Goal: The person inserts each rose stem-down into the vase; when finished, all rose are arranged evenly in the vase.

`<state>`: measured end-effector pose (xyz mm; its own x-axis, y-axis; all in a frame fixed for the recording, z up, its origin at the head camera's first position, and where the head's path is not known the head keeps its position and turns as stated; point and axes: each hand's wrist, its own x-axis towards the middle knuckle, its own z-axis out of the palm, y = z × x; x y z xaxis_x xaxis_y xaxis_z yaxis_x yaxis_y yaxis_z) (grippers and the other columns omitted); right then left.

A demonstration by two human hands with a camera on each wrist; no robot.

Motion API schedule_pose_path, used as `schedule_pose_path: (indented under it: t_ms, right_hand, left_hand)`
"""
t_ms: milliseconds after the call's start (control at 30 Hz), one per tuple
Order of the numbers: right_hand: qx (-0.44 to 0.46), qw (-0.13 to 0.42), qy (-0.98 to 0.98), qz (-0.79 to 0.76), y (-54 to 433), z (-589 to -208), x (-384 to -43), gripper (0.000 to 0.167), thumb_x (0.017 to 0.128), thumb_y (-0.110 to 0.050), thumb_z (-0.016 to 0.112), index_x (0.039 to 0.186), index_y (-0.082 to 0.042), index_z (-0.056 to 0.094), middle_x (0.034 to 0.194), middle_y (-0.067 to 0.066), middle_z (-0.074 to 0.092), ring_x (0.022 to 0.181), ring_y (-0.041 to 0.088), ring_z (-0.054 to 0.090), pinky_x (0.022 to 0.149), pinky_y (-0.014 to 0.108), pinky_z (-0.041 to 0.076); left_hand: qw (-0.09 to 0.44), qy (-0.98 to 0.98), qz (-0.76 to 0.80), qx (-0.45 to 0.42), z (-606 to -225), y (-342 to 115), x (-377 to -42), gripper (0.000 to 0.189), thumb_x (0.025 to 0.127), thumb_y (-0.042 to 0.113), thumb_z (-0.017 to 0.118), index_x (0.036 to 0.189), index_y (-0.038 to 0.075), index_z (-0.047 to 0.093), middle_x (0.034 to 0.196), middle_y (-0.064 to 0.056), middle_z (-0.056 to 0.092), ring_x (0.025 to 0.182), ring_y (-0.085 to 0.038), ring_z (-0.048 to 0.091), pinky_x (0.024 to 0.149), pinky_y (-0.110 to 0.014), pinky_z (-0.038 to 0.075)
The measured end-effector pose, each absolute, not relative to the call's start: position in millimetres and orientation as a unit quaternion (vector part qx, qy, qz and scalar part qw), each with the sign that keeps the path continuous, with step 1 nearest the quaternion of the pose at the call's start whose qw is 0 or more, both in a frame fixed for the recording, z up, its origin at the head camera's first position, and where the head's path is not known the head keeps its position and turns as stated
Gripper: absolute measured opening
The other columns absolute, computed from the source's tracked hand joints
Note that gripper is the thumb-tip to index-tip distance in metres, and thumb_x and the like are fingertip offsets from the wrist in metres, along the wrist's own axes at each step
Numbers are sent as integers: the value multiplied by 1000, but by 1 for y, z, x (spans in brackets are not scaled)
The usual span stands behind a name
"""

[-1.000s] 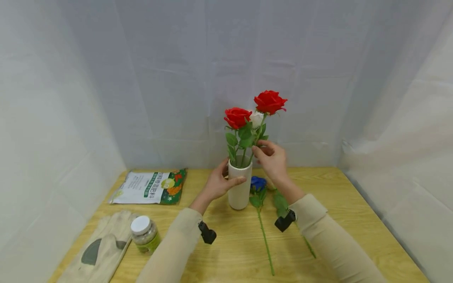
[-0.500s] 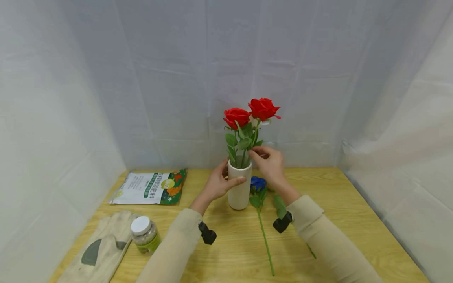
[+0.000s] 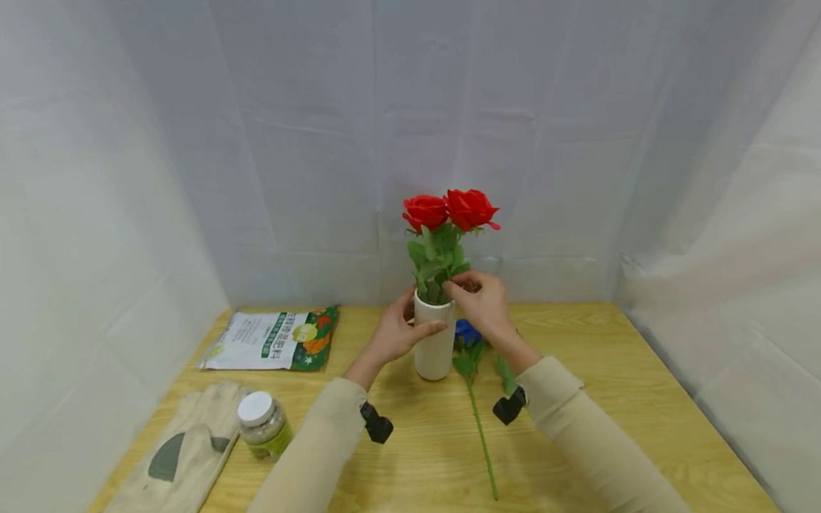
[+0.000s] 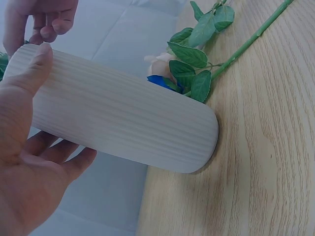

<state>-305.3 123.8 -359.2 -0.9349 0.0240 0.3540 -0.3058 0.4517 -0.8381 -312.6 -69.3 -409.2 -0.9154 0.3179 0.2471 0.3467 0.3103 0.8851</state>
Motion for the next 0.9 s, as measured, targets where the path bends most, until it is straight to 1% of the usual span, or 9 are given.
schedule_pose_path:
  t_ms: [167, 333, 367, 433, 500, 600, 667, 800, 900]
  right_hand:
    - [93, 155, -839, 514, 126, -359, -307, 29, 98, -33, 75, 113, -10, 81, 106, 12, 75, 94, 27, 67, 75, 36, 56]
    - [102, 141, -834, 524, 129, -359, -306, 32, 98, -34, 75, 119, -10, 79, 113, 13, 76, 91, 28, 70, 66, 28, 56]
    - [104, 137, -831, 529, 130, -358, -305, 32, 98, -34, 75, 120, -10, 79, 114, 13, 76, 90, 29, 71, 65, 28, 56]
    - [106, 135, -825, 538, 131, -356, -304, 33, 98, -32, 76, 120, -9, 78, 111, 16, 76, 86, 32, 71, 62, 28, 55]
    - [108, 140, -820, 545, 133, -353, -303, 31, 97, -30, 77, 120, -8, 78, 109, 18, 75, 83, 32, 71, 60, 28, 55]
    - [111, 157, -814, 548, 138, -348, -302, 29, 96, -26, 78, 119, -7, 79, 113, 18, 74, 80, 27, 70, 61, 27, 55]
    - [113, 168, -810, 550, 143, -345, -301, 29, 96, -23, 78, 120, -6, 79, 118, 18, 72, 79, 28, 70, 61, 30, 58]
    - [111, 175, -800, 563, 157, -341, -302, 30, 98, -21, 75, 123, -4, 76, 118, 22, 70, 65, 19, 66, 57, 29, 57]
    - [93, 172, -798, 570, 171, -342, -303, 32, 99, -22, 75, 126, -4, 75, 117, 21, 69, 60, 6, 59, 56, 24, 55]
  left_hand:
    - [19, -807, -551, -213, -407, -69, -312, 89, 96, 28, 81, 167, 20, 30, 158, -16, 52, 142, -38, 56, 110, -56, 53]
    - [19, -803, -554, -217, -407, -69, -312, 88, 96, 27, 81, 167, 20, 29, 159, -16, 52, 142, -39, 56, 109, -57, 53]
    - [19, -802, -556, -217, -407, -69, -312, 88, 96, 26, 81, 167, 20, 29, 159, -17, 52, 142, -39, 56, 109, -57, 53]
    - [18, -799, -561, -217, -407, -69, -311, 87, 96, 24, 81, 167, 20, 31, 158, -17, 53, 142, -39, 56, 110, -58, 53]
    - [18, -796, -565, -217, -407, -69, -311, 86, 95, 23, 81, 166, 20, 33, 157, -17, 53, 142, -40, 55, 110, -59, 52]
    - [20, -793, -568, -219, -407, -69, -311, 84, 95, 21, 82, 165, 20, 35, 156, -18, 54, 142, -40, 56, 110, -59, 52]
    - [20, -795, -566, -218, -406, -69, -311, 85, 95, 21, 82, 165, 20, 35, 157, -17, 54, 142, -40, 56, 110, -59, 52]
    - [20, -798, -564, -212, -406, -68, -312, 86, 95, 23, 82, 166, 20, 34, 157, -17, 54, 142, -39, 56, 111, -58, 52]
    - [20, -798, -565, -208, -406, -68, -313, 85, 95, 24, 82, 165, 20, 35, 157, -17, 54, 142, -39, 56, 112, -58, 51]
